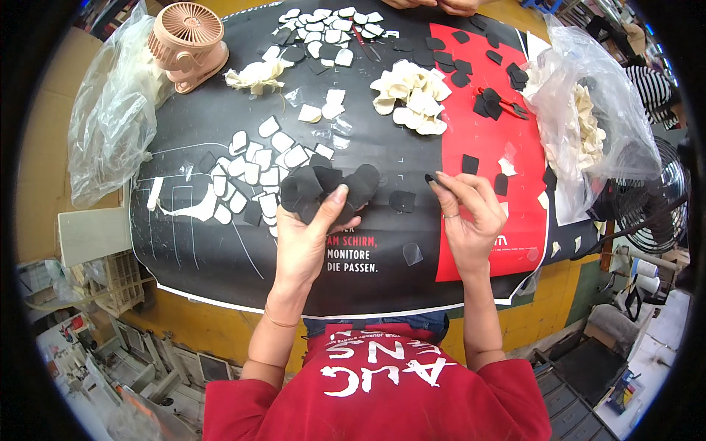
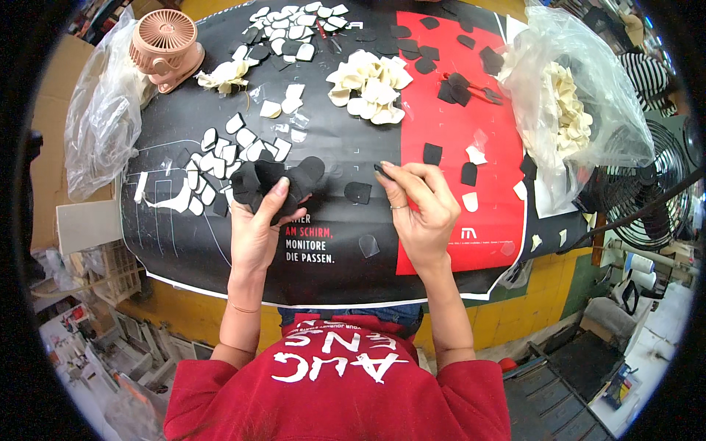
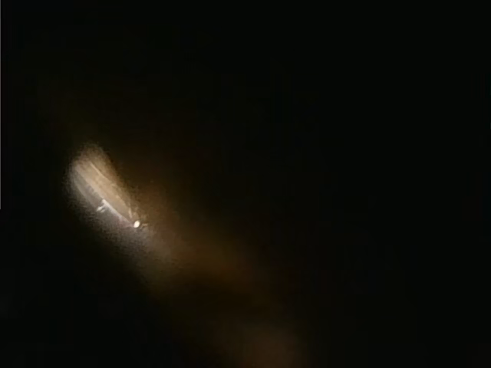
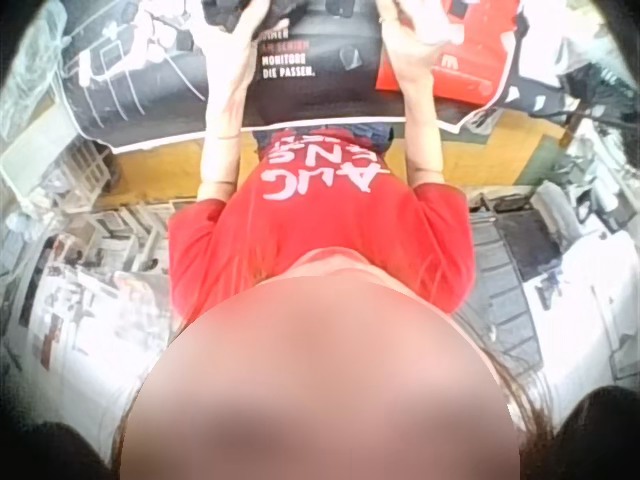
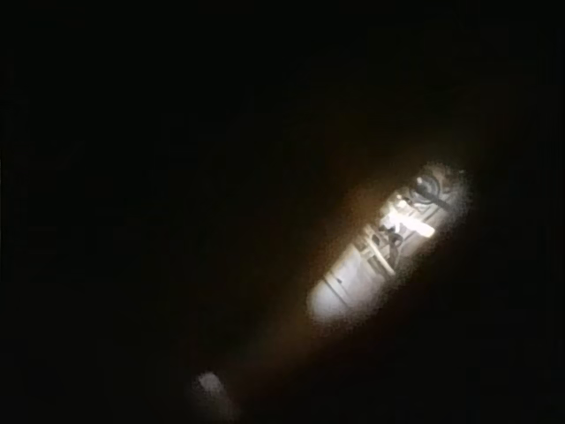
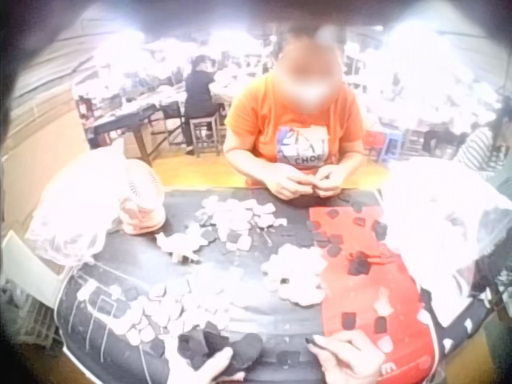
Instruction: The person repeatedly picks small black and white foam pieces from a table, folds or bends them by hand, and places them back on the table. Another person across the table also handles similar pieces. The camera wearer continues this repetitive folding and placement throughout the clip.
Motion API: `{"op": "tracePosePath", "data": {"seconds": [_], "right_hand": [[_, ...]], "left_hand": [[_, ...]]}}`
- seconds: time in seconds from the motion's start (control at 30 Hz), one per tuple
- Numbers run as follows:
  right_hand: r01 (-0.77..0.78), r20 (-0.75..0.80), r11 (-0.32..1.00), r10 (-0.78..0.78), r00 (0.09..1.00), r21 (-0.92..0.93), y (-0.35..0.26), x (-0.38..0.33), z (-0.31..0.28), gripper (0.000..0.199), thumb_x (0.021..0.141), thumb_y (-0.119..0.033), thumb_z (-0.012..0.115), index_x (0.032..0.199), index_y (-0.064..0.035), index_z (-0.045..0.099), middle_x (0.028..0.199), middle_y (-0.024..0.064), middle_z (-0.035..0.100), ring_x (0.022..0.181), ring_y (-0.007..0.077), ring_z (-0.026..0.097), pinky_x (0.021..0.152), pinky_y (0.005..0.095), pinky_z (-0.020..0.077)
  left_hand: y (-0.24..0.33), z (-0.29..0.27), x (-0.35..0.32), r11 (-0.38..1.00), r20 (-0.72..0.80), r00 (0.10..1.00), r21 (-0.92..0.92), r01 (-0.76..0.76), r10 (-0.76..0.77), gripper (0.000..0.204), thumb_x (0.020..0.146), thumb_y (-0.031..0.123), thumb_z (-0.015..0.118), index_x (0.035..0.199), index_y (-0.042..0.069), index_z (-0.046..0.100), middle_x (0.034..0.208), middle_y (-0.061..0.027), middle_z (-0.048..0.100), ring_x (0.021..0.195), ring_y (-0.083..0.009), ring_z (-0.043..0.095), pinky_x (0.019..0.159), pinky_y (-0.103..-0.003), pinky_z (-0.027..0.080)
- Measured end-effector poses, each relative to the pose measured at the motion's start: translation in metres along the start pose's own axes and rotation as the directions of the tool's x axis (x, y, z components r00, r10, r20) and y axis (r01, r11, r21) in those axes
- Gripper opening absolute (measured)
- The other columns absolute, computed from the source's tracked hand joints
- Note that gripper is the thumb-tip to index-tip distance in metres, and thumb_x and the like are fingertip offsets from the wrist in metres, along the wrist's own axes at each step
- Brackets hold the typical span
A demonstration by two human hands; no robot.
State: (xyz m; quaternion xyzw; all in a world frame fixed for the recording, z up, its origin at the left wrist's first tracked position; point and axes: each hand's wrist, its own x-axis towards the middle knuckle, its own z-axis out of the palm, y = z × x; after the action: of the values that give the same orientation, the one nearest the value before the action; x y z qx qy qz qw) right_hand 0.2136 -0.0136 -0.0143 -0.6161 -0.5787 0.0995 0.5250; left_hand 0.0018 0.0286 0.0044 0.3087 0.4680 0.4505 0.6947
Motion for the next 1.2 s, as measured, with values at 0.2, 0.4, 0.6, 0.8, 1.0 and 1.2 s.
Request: {"op": "tracePosePath", "data": {"seconds": [0.2, 0.4, 0.6, 0.8, 1.0, 1.2], "right_hand": [[0.073, -0.033, 0.989, -0.078, 0.996, -0.128, 0.001, -0.012, -0.006, 0.028, 0.077, 0.001, 0.08, 0.104, -0.0024, 0.075, 0.098, 0.0109, 0.065, 0.074, 0.016, 0.064, 0.06, 0.0286, 0.0517], [0.091, 0.219, 0.947, -0.022, 0.976, -0.308, -0.006, -0.012, -0.016, 0.034, 0.079, -0.011, 0.08, 0.111, -0.0036, 0.073, 0.108, 0.0124, 0.066, 0.095, 0.0241, 0.063, 0.078, 0.0361, 0.0526], [-0.453, 0.31, 0.847, 0.367, 0.877, 0.279, -0.018, -0.019, -0.023, 0.039, 0.083, 0.009, 0.071, 0.121, 0.0068, 0.063, 0.102, 0.0075, 0.064, 0.085, 0.0092, 0.061, 0.078, 0.0236, 0.0512], [0.017, -0.054, 0.996, -0.012, 0.998, 0.093, -0.023, -0.029, -0.02, 0.019, 0.081, 0.004, 0.078, 0.097, 0.0009, 0.07, 0.086, 0.0066, 0.067, 0.072, 0.0141, 0.061, 0.065, 0.0247, 0.0504], [-0.42, 0.02, 0.906, 0.421, 0.907, -0.059, -0.015, -0.033, -0.073, 0.023, 0.084, -0.001, 0.077, 0.106, -0.0012, 0.072, 0.084, 0.0069, 0.065, 0.073, 0.0173, 0.061, 0.064, 0.028, 0.0493], [-0.12, -0.053, 0.933, 0.108, 0.993, -0.339, -0.015, -0.028, -0.054, 0.037, 0.081, -0.006, 0.079, 0.116, -0.0028, 0.07, 0.098, 0.0087, 0.064, 0.079, 0.0164, 0.062, 0.072, 0.0289, 0.0513]], "left_hand": [[-0.006, 0.007, 0.013, 0.999, 0.146, 0.989, 0.015, 0.029, -0.03, 0.015, 0.091, 0.003, 0.07, 0.104, 0.001, 0.063, 0.094, -0.0066, 0.068, 0.082, -0.0148, 0.068, 0.068, -0.03, 0.062], [-0.012, 0.017, 0.019, 1.0, 0.256, 0.967, -0.024, 0.006, 0.001, 0.014, 0.089, 0.0, 0.071, 0.101, 0.0, 0.062, 0.092, -0.0059, 0.068, 0.08, -0.0127, 0.067, 0.068, -0.029, 0.061], [-0.01, 0.017, 0.005, 0.99, 0.349, 0.932, 0.129, 0.055, -0.097, 0.012, 0.089, 0.002, 0.072, 0.097, -0.001, 0.064, 0.09, -0.0051, 0.069, 0.076, -0.0111, 0.066, 0.068, -0.027, 0.06], [-0.01, 0.021, -0.003, 0.995, 0.184, 0.983, 0.092, -0.033, 0.016, 0.006, 0.091, 0.002, 0.07, 0.094, 0.0, 0.065, 0.086, -0.0049, 0.069, 0.076, -0.0121, 0.067, 0.069, -0.028, 0.059], [0.002, 0.002, 0.001, 1.0, 0.066, 0.998, -0.014, 0.015, -0.014, 0.006, 0.092, 0.001, 0.067, 0.096, 0.003, 0.063, 0.093, -0.0053, 0.068, 0.083, -0.013, 0.068, 0.068, -0.032, 0.061], [-0.014, 0.023, -0.014, 0.991, 0.258, 0.959, -0.022, 0.13, -0.12, 0.015, 0.092, 0.011, 0.072, 0.096, 0.001, 0.062, 0.09, -0.0033, 0.066, 0.08, -0.0115, 0.065, 0.071, -0.032, 0.061]]}}
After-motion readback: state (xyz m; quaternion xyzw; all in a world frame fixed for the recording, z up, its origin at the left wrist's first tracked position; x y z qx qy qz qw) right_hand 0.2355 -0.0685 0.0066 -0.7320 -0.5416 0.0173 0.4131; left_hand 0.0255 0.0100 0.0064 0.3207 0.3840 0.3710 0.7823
